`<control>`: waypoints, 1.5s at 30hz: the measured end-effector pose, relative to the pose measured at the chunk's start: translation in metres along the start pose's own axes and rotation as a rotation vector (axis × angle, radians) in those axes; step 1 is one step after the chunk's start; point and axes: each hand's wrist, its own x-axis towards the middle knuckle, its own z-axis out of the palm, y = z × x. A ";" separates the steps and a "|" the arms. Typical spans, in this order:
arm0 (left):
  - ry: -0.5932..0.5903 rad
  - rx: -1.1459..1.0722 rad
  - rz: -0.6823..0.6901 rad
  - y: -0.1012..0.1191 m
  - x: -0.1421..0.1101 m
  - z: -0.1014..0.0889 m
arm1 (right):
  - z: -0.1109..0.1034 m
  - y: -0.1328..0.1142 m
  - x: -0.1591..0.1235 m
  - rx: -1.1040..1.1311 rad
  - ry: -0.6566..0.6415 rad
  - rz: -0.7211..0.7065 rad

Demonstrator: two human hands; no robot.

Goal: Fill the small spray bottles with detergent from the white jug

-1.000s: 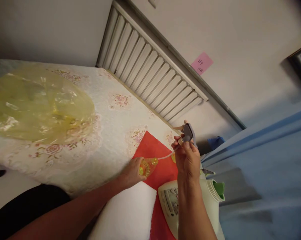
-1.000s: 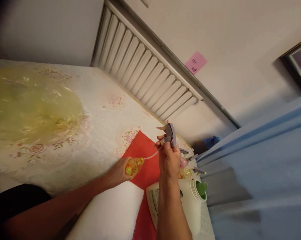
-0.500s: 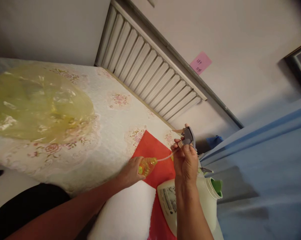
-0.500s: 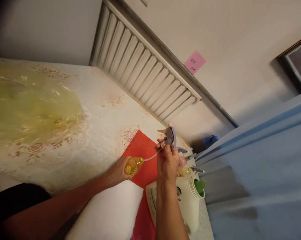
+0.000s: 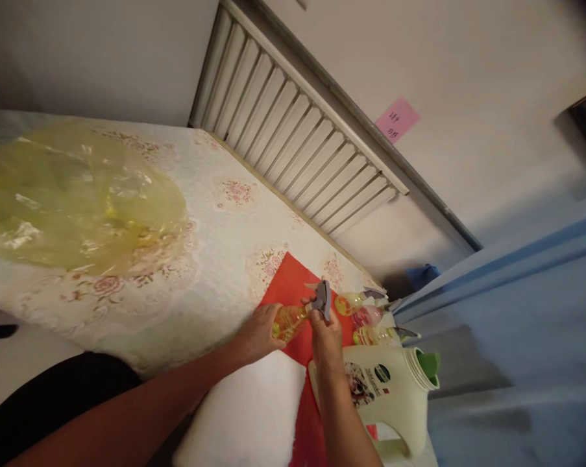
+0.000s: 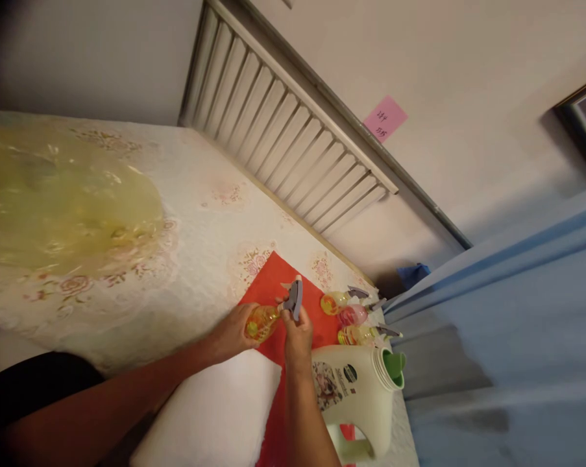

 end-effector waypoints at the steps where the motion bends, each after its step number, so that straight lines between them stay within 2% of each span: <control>1: -0.005 0.017 0.003 0.000 0.000 0.000 | -0.002 0.003 -0.001 -0.004 -0.003 0.014; 11: -0.020 0.093 0.014 -0.003 -0.001 0.003 | -0.006 -0.003 -0.004 -0.124 -0.092 0.023; 21: -0.039 0.092 -0.001 -0.003 0.001 0.002 | -0.006 -0.005 -0.001 -0.113 -0.040 -0.013; 29: -0.029 0.103 0.026 -0.002 0.000 0.002 | -0.008 0.000 -0.005 -0.128 -0.035 0.031; 35: -0.031 0.083 0.011 -0.005 0.000 0.003 | -0.007 -0.006 -0.005 -0.179 -0.087 0.006; 45: -0.046 0.068 -0.018 0.007 -0.001 -0.004 | -0.008 -0.023 -0.002 -0.334 -0.224 -0.028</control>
